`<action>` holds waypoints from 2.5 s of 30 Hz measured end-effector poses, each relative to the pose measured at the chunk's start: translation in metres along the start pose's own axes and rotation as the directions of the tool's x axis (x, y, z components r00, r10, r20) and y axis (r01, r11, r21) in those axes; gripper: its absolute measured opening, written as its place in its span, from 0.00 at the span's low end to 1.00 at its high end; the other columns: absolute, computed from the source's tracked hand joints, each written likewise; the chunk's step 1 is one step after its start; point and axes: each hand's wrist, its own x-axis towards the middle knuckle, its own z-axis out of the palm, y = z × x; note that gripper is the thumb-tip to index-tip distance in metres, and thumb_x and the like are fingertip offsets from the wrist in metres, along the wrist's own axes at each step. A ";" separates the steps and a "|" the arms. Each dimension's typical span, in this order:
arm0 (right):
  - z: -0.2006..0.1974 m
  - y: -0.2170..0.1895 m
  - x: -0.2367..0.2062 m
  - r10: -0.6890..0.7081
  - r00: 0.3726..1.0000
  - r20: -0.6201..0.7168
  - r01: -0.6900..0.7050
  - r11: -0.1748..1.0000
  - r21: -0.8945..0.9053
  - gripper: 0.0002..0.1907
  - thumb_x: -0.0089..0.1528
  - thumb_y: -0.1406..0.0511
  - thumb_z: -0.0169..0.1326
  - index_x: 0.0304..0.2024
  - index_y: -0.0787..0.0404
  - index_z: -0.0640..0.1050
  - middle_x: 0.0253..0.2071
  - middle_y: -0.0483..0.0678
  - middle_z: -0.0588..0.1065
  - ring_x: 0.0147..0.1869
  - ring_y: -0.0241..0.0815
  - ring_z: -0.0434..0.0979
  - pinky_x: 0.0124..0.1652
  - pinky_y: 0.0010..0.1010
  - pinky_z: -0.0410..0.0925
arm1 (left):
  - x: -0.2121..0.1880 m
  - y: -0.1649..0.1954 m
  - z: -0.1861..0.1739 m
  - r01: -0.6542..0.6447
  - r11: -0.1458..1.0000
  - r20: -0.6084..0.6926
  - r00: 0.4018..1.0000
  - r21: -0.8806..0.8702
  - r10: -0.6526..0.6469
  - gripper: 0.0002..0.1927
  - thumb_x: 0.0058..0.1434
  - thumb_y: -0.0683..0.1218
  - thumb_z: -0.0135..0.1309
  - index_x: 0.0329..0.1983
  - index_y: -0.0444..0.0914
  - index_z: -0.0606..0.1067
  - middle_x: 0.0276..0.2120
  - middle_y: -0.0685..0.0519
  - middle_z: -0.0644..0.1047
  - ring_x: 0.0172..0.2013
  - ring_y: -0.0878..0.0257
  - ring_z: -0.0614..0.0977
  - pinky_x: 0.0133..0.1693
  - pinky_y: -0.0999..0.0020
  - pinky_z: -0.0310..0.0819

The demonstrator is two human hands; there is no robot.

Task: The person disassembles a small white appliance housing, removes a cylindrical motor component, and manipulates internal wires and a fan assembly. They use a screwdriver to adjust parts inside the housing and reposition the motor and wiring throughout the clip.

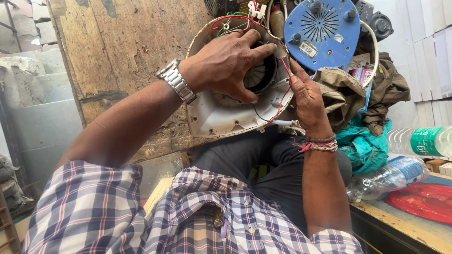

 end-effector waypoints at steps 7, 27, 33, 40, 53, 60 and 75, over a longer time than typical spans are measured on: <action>-0.002 0.006 0.001 -0.026 1.000 -0.010 0.025 0.999 -0.044 0.30 0.74 0.59 0.45 0.73 0.70 0.62 0.69 0.51 0.68 0.69 0.36 0.67 0.68 0.27 0.60 | 0.003 0.019 0.004 0.148 0.980 -0.021 0.989 0.135 -0.146 0.59 0.36 0.71 0.73 0.63 0.31 0.70 0.40 0.34 0.75 0.37 0.41 0.81 0.35 0.52 0.80; 0.002 0.001 0.000 -0.075 0.997 -0.028 0.069 0.979 -0.192 0.29 0.74 0.57 0.44 0.72 0.69 0.64 0.69 0.52 0.69 0.71 0.38 0.67 0.70 0.28 0.59 | 0.000 0.026 0.006 0.244 0.966 -0.105 0.966 0.085 -0.235 0.57 0.40 0.73 0.71 0.59 0.28 0.70 0.38 0.31 0.74 0.37 0.37 0.80 0.36 0.47 0.79; 0.002 0.006 0.010 -0.093 0.995 -0.042 0.084 0.982 -0.167 0.27 0.75 0.56 0.43 0.70 0.68 0.67 0.65 0.51 0.72 0.68 0.37 0.69 0.67 0.27 0.62 | 0.000 0.034 0.009 0.316 0.944 -0.113 0.946 0.099 -0.305 0.57 0.40 0.76 0.69 0.56 0.26 0.69 0.36 0.30 0.74 0.36 0.37 0.80 0.33 0.49 0.79; 0.019 0.029 -0.001 -0.209 0.954 -0.214 0.170 0.967 -0.187 0.24 0.76 0.59 0.41 0.68 0.69 0.69 0.64 0.51 0.74 0.67 0.37 0.71 0.68 0.28 0.62 | 0.006 0.034 0.011 0.339 0.936 -0.083 0.940 0.096 -0.331 0.55 0.43 0.75 0.68 0.57 0.27 0.68 0.36 0.30 0.75 0.36 0.38 0.80 0.34 0.48 0.78; 0.010 0.025 -0.004 -0.183 0.969 -0.166 0.144 0.965 -0.221 0.24 0.76 0.60 0.40 0.69 0.68 0.67 0.67 0.52 0.71 0.70 0.38 0.68 0.70 0.29 0.60 | 0.010 0.044 0.007 0.358 0.924 -0.019 0.933 0.130 -0.359 0.57 0.42 0.75 0.68 0.58 0.28 0.67 0.37 0.29 0.74 0.36 0.36 0.81 0.33 0.49 0.79; 0.009 0.026 -0.004 -0.193 0.965 -0.179 0.140 0.952 -0.273 0.24 0.76 0.60 0.40 0.69 0.68 0.68 0.67 0.53 0.71 0.71 0.39 0.68 0.70 0.29 0.60 | -0.001 0.043 0.020 0.377 0.922 -0.050 0.926 0.087 -0.374 0.57 0.45 0.74 0.66 0.63 0.29 0.65 0.46 0.27 0.71 0.45 0.35 0.76 0.39 0.45 0.78; 0.004 0.033 -0.002 -0.200 0.966 -0.165 0.164 0.964 -0.209 0.24 0.76 0.60 0.41 0.69 0.69 0.67 0.66 0.53 0.71 0.70 0.39 0.68 0.69 0.29 0.61 | -0.007 0.048 0.032 0.514 0.849 -0.030 0.857 0.120 -0.515 0.59 0.49 0.77 0.60 0.65 0.27 0.60 0.49 0.31 0.69 0.48 0.41 0.73 0.42 0.49 0.74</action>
